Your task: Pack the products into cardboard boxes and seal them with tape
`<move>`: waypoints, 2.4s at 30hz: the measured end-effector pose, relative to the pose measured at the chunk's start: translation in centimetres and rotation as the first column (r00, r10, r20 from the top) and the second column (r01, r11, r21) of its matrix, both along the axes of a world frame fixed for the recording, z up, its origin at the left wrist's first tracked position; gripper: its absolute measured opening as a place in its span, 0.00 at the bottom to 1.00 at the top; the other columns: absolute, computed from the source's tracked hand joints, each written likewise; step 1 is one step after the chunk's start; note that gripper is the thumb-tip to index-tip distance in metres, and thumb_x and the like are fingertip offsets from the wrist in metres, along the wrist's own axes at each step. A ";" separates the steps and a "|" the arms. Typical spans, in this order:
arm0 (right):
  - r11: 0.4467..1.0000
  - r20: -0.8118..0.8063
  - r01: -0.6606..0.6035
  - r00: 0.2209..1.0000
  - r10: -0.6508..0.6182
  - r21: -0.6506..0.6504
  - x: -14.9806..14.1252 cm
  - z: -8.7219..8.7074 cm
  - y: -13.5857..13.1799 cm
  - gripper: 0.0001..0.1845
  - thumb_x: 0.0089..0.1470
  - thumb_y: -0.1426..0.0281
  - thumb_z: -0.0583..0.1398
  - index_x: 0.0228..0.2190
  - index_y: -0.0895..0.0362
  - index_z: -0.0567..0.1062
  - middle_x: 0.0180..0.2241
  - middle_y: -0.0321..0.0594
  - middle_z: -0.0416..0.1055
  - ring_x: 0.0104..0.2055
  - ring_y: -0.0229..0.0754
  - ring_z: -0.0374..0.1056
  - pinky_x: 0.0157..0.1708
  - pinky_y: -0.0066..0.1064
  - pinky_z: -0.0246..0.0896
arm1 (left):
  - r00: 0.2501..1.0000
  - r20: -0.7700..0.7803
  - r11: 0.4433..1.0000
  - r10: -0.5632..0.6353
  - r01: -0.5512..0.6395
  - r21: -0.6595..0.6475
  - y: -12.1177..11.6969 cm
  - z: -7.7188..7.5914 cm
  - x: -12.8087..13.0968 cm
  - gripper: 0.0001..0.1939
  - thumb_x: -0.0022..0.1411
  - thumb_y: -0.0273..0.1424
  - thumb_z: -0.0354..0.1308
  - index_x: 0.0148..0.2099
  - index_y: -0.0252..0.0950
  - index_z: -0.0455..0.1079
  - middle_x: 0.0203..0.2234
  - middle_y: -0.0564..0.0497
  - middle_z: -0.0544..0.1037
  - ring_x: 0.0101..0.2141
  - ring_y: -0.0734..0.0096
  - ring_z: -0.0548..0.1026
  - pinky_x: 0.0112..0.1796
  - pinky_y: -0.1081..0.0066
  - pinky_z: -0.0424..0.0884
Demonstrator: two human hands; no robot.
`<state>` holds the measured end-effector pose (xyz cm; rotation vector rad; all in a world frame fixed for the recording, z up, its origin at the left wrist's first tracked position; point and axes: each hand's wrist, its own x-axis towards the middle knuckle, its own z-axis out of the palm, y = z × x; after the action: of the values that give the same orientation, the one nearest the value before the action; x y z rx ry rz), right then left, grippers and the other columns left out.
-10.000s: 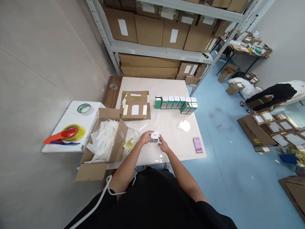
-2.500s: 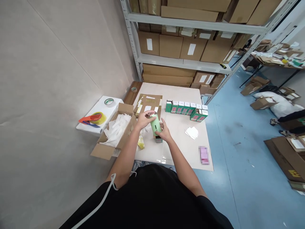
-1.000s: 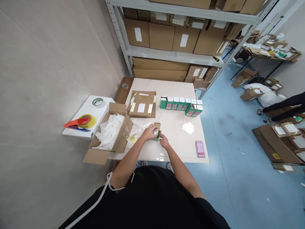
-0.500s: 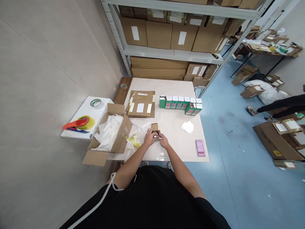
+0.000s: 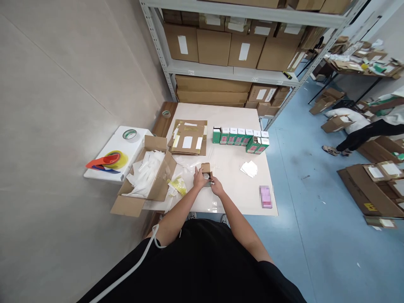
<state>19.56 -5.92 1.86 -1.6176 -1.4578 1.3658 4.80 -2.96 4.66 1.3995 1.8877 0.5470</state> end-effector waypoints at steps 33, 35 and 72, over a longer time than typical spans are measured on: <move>0.976 0.022 0.117 0.992 -0.123 0.186 -0.2 -1.0 -3.0 0.32 0.50 0.72 0.56 0.58 0.52 0.65 0.58 0.49 0.72 0.57 0.51 0.71 0.54 0.48 0.71 | 0.917 0.245 0.944 -0.314 0.275 0.181 -1.8 0.2 -4.8 0.23 0.48 0.22 0.66 0.49 0.37 0.74 0.64 0.41 0.69 0.65 0.53 0.66 0.64 0.59 0.63; 0.967 0.068 0.079 0.993 -0.098 0.243 -0.4 -1.1 -3.4 0.34 0.50 0.72 0.56 0.60 0.53 0.64 0.61 0.50 0.69 0.61 0.51 0.68 0.58 0.50 0.67 | 0.928 0.211 0.948 -0.309 0.281 0.150 -2.0 0.2 -4.8 0.21 0.53 0.24 0.65 0.50 0.37 0.74 0.68 0.40 0.65 0.67 0.53 0.64 0.65 0.59 0.61; 0.979 0.227 -0.132 0.969 0.095 0.155 -7.4 2.1 6.4 0.32 0.51 0.70 0.59 0.59 0.52 0.71 0.61 0.48 0.70 0.62 0.54 0.68 0.62 0.53 0.64 | 0.979 0.107 0.975 -0.172 0.154 0.161 3.0 3.4 -11.9 0.35 0.57 0.21 0.62 0.67 0.36 0.66 0.69 0.35 0.62 0.66 0.44 0.66 0.63 0.52 0.63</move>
<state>12.14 0.46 3.92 -1.6357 -1.7698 1.1159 -7.11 0.01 8.02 1.5675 1.6470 0.6897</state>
